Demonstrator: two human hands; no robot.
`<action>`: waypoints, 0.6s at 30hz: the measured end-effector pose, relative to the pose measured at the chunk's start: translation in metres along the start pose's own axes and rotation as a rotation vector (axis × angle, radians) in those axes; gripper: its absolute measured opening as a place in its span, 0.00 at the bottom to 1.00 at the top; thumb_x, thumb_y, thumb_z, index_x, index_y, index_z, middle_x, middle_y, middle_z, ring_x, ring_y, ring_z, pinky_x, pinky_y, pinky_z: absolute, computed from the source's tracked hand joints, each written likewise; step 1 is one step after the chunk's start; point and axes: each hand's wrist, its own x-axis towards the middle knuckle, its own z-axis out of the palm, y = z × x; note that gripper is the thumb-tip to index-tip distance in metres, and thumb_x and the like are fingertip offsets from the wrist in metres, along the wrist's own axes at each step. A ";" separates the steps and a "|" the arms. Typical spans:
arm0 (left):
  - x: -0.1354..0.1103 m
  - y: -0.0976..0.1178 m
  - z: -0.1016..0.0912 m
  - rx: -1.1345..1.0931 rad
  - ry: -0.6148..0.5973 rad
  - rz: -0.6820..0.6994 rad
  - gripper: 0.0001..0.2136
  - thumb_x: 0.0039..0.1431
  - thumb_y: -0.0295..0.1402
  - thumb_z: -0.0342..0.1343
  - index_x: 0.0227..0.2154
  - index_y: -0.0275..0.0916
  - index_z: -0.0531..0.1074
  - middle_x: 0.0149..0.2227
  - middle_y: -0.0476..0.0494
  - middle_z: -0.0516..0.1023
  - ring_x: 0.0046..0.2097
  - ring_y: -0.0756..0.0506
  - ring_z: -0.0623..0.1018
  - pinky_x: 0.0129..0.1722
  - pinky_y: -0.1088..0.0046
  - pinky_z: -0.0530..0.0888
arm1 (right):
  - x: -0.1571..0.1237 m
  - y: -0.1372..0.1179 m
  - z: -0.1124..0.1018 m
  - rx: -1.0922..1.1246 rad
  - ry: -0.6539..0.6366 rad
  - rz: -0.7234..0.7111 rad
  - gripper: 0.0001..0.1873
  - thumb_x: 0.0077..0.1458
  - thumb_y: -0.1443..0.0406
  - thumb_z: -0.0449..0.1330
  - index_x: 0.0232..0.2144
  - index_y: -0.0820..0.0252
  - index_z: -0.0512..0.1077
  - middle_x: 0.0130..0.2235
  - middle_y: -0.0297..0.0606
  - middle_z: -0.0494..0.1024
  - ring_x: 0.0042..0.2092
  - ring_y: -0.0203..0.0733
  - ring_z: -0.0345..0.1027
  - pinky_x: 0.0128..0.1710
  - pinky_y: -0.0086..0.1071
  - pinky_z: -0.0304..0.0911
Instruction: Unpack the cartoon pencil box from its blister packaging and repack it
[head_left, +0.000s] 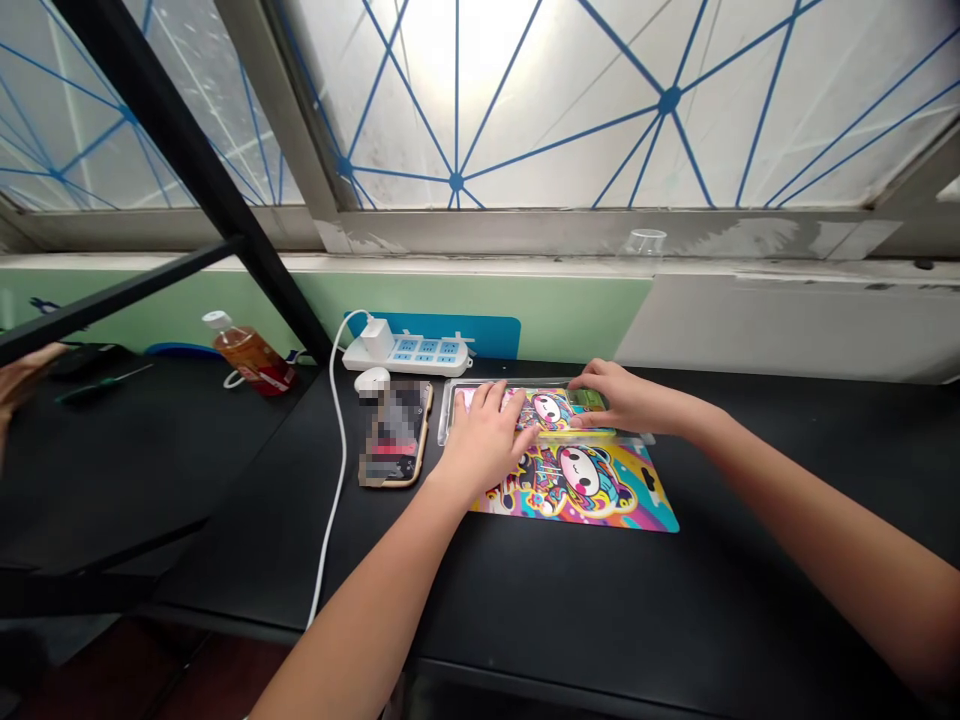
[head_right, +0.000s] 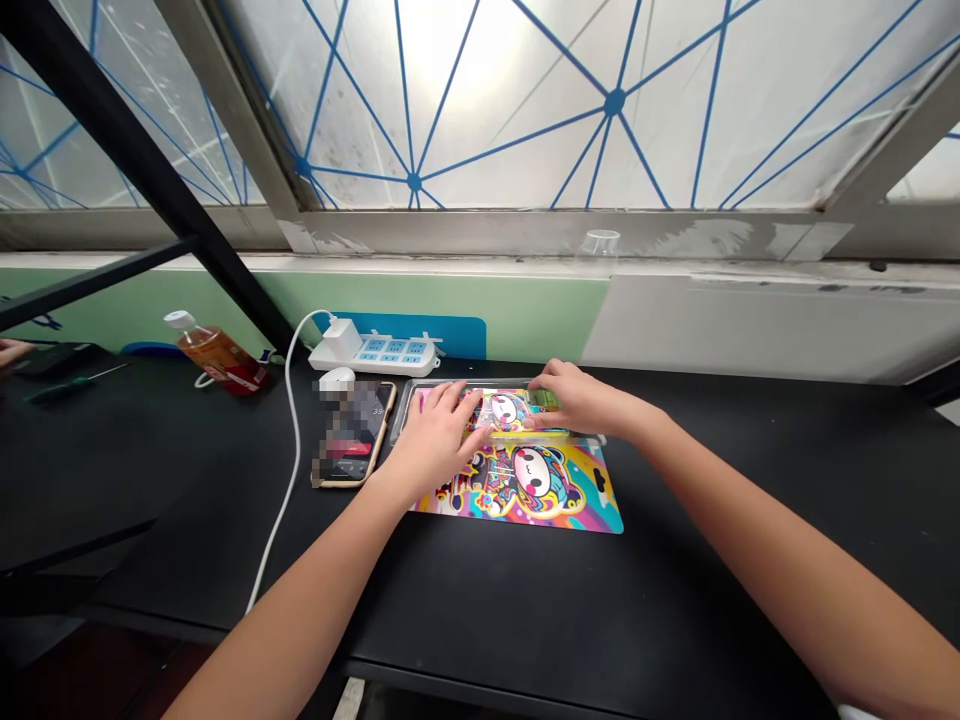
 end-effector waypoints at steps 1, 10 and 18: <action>0.000 0.000 0.000 0.000 -0.004 -0.002 0.25 0.72 0.47 0.42 0.65 0.40 0.62 0.68 0.33 0.63 0.68 0.35 0.60 0.65 0.42 0.58 | 0.002 0.000 0.000 -0.008 -0.002 -0.010 0.32 0.53 0.41 0.62 0.49 0.57 0.75 0.47 0.48 0.72 0.48 0.54 0.71 0.47 0.46 0.69; -0.003 -0.015 -0.016 0.077 0.144 -0.041 0.27 0.69 0.48 0.50 0.65 0.41 0.62 0.67 0.32 0.65 0.68 0.31 0.61 0.65 0.32 0.48 | -0.019 -0.027 0.012 -0.275 0.324 -0.073 0.24 0.54 0.49 0.67 0.44 0.60 0.72 0.51 0.53 0.73 0.50 0.60 0.70 0.51 0.53 0.66; -0.034 -0.011 -0.055 0.095 0.330 0.113 0.12 0.65 0.33 0.59 0.51 0.43 0.73 0.51 0.41 0.78 0.55 0.38 0.74 0.66 0.47 0.58 | -0.089 -0.058 0.022 -0.326 0.690 -0.253 0.25 0.64 0.67 0.57 0.62 0.55 0.62 0.49 0.46 0.76 0.52 0.52 0.70 0.54 0.47 0.68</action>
